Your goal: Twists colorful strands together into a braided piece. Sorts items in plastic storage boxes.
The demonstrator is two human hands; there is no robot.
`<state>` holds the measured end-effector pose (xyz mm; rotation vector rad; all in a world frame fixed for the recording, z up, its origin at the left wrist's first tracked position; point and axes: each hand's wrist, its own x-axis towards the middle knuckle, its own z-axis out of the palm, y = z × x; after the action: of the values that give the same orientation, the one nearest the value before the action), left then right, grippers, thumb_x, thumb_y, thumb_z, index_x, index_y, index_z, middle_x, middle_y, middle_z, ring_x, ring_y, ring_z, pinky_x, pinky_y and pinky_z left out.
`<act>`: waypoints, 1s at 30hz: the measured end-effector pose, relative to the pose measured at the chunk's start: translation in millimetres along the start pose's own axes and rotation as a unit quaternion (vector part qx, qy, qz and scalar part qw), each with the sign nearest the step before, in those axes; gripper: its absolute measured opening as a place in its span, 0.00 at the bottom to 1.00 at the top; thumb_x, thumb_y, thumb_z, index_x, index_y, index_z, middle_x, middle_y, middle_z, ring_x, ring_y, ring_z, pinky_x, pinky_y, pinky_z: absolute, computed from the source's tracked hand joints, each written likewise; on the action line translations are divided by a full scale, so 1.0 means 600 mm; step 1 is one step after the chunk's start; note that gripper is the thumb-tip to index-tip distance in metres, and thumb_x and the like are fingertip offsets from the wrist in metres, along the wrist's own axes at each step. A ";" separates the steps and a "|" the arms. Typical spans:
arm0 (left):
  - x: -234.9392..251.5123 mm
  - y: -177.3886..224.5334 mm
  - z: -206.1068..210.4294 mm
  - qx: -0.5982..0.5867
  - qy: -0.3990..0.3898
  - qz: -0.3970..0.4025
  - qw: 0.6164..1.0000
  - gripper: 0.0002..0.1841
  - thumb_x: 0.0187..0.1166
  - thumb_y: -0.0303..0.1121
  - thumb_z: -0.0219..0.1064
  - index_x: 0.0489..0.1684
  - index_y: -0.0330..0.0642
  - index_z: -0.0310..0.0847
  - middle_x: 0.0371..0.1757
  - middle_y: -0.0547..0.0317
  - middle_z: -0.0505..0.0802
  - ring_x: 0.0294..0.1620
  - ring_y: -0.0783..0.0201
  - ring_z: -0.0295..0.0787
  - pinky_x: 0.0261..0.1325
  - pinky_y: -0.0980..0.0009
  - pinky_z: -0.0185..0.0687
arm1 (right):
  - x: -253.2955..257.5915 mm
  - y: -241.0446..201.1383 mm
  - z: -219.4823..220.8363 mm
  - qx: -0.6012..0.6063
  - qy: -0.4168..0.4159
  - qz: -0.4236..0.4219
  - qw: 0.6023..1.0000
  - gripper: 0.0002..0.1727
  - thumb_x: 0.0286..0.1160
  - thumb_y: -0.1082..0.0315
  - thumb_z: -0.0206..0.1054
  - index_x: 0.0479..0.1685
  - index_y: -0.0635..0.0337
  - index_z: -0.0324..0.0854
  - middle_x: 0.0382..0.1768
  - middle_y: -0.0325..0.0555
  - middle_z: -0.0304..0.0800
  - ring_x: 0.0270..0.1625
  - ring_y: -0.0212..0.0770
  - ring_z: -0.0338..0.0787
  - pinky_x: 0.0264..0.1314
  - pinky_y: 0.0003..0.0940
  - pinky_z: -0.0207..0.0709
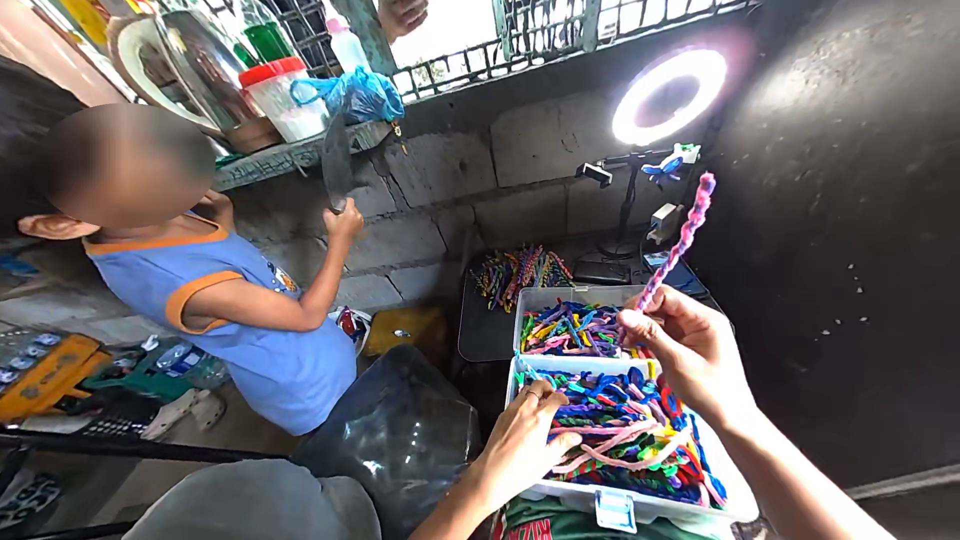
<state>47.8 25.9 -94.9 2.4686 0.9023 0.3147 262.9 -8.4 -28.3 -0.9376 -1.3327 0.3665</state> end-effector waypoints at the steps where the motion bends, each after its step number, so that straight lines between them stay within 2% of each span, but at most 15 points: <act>1: 0.002 -0.001 0.003 0.010 -0.031 -0.006 0.999 0.25 0.81 0.43 0.70 0.68 0.32 0.83 0.74 0.33 0.82 0.77 0.38 0.76 0.78 0.48 0.72 | 0.010 0.003 -0.004 -0.024 -0.004 0.009 1.000 0.07 0.82 0.62 0.65 0.37 0.52 0.81 0.32 0.22 0.87 0.34 0.15 0.86 0.40 0.15 0.84; 3: 0.005 0.000 0.011 0.034 -0.091 -0.025 0.995 0.26 0.82 0.45 0.69 0.70 0.34 0.82 0.81 0.35 0.77 0.85 0.36 0.65 0.83 0.42 0.61 | 0.034 0.015 -0.013 -0.057 -0.018 0.050 0.997 0.07 0.82 0.64 0.63 0.38 0.56 0.80 0.31 0.28 0.87 0.32 0.19 0.87 0.38 0.20 0.85; 7: 0.010 -0.002 0.030 0.052 -0.175 -0.054 0.982 0.28 0.84 0.49 0.66 0.75 0.38 0.79 0.87 0.41 0.71 0.91 0.38 0.55 0.87 0.39 0.51 | 0.085 0.069 -0.033 -0.112 -0.058 0.101 0.987 0.11 0.87 0.63 0.62 0.43 0.62 0.79 0.31 0.39 0.88 0.31 0.28 0.87 0.37 0.27 0.84; 12: 0.008 -0.016 0.042 0.011 -0.173 -0.040 0.984 0.27 0.84 0.47 0.66 0.74 0.36 0.81 0.83 0.41 0.77 0.90 0.39 0.59 0.86 0.38 0.52 | 0.103 0.162 -0.036 -0.170 -0.072 0.190 0.964 0.13 0.87 0.64 0.63 0.45 0.67 0.84 0.27 0.43 0.86 0.26 0.30 0.81 0.33 0.29 0.78; 16: 0.006 -0.018 0.046 -0.005 -0.183 -0.038 0.982 0.27 0.85 0.47 0.65 0.73 0.35 0.80 0.82 0.43 0.79 0.89 0.40 0.61 0.85 0.39 0.53 | 0.118 0.231 -0.005 -0.125 -0.089 0.302 0.941 0.12 0.86 0.65 0.65 0.43 0.68 0.86 0.24 0.41 0.85 0.23 0.28 0.79 0.30 0.27 0.75; 18: 0.004 -0.014 0.047 -0.013 -0.190 -0.045 0.981 0.27 0.85 0.47 0.65 0.74 0.35 0.79 0.82 0.42 0.78 0.89 0.40 0.61 0.85 0.38 0.53 | 0.142 0.262 0.022 -0.109 -0.094 0.337 0.931 0.14 0.86 0.64 0.65 0.46 0.69 0.85 0.27 0.42 0.86 0.25 0.29 0.79 0.33 0.28 0.76; 20: 0.002 -0.015 0.051 -0.024 -0.182 -0.047 0.982 0.28 0.85 0.48 0.64 0.74 0.35 0.80 0.82 0.42 0.79 0.89 0.41 0.61 0.86 0.38 0.52 | 0.176 0.299 0.051 -0.141 -0.090 0.330 0.929 0.16 0.86 0.61 0.65 0.49 0.70 0.86 0.32 0.46 0.88 0.29 0.33 0.82 0.38 0.33 0.78; 22: -0.002 -0.019 0.056 -0.033 -0.173 -0.051 0.983 0.28 0.85 0.49 0.64 0.74 0.35 0.79 0.82 0.42 0.79 0.89 0.41 0.62 0.86 0.39 0.53 | 0.204 0.328 0.070 -0.218 -0.101 0.298 0.924 0.19 0.86 0.60 0.66 0.52 0.73 0.86 0.43 0.61 0.91 0.45 0.52 0.90 0.55 0.53 0.80; 23: -0.005 -0.022 0.059 -0.040 -0.163 -0.053 0.984 0.28 0.85 0.48 0.64 0.74 0.34 0.80 0.81 0.42 0.79 0.89 0.42 0.63 0.85 0.40 0.54 | 0.211 0.340 0.076 -0.243 -0.108 0.289 0.920 0.21 0.85 0.59 0.67 0.53 0.74 0.86 0.46 0.67 0.90 0.51 0.60 0.89 0.60 0.61 0.76; 24: -0.009 -0.024 0.062 -0.046 -0.150 -0.053 0.986 0.28 0.85 0.48 0.65 0.73 0.34 0.81 0.80 0.43 0.80 0.88 0.42 0.64 0.85 0.40 0.55 | 0.214 0.349 0.081 -0.254 -0.115 0.291 0.915 0.22 0.86 0.58 0.66 0.53 0.74 0.86 0.48 0.69 0.90 0.53 0.63 0.88 0.61 0.64 0.74; 27: -0.015 -0.030 0.067 -0.063 -0.124 -0.051 0.989 0.26 0.85 0.47 0.65 0.70 0.35 0.84 0.78 0.45 0.83 0.87 0.43 0.66 0.84 0.40 0.56 | 0.197 0.361 0.082 -0.252 -0.139 0.289 0.913 0.22 0.88 0.58 0.63 0.50 0.74 0.87 0.45 0.67 0.89 0.50 0.62 0.88 0.59 0.63 0.74; 29: -0.014 -0.033 0.071 -0.074 -0.112 -0.041 0.990 0.24 0.84 0.47 0.65 0.67 0.37 0.86 0.76 0.47 0.86 0.86 0.43 0.68 0.82 0.39 0.58 | 0.169 0.360 0.070 -0.256 -0.162 0.249 0.920 0.19 0.88 0.61 0.63 0.48 0.74 0.87 0.41 0.66 0.89 0.45 0.60 0.88 0.54 0.61 0.76; 30: -0.012 -0.034 0.072 -0.075 -0.110 -0.037 0.990 0.23 0.84 0.46 0.65 0.66 0.38 0.87 0.75 0.48 0.86 0.85 0.43 0.69 0.81 0.39 0.60 | 0.155 0.357 0.060 -0.268 -0.167 0.211 0.925 0.17 0.87 0.64 0.64 0.48 0.74 0.88 0.41 0.66 0.91 0.46 0.61 0.90 0.55 0.62 0.78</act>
<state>47.1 18.8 -143.1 2.2722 0.8404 0.0785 310.9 199.7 -129.9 -1.6933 -1.5746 0.5201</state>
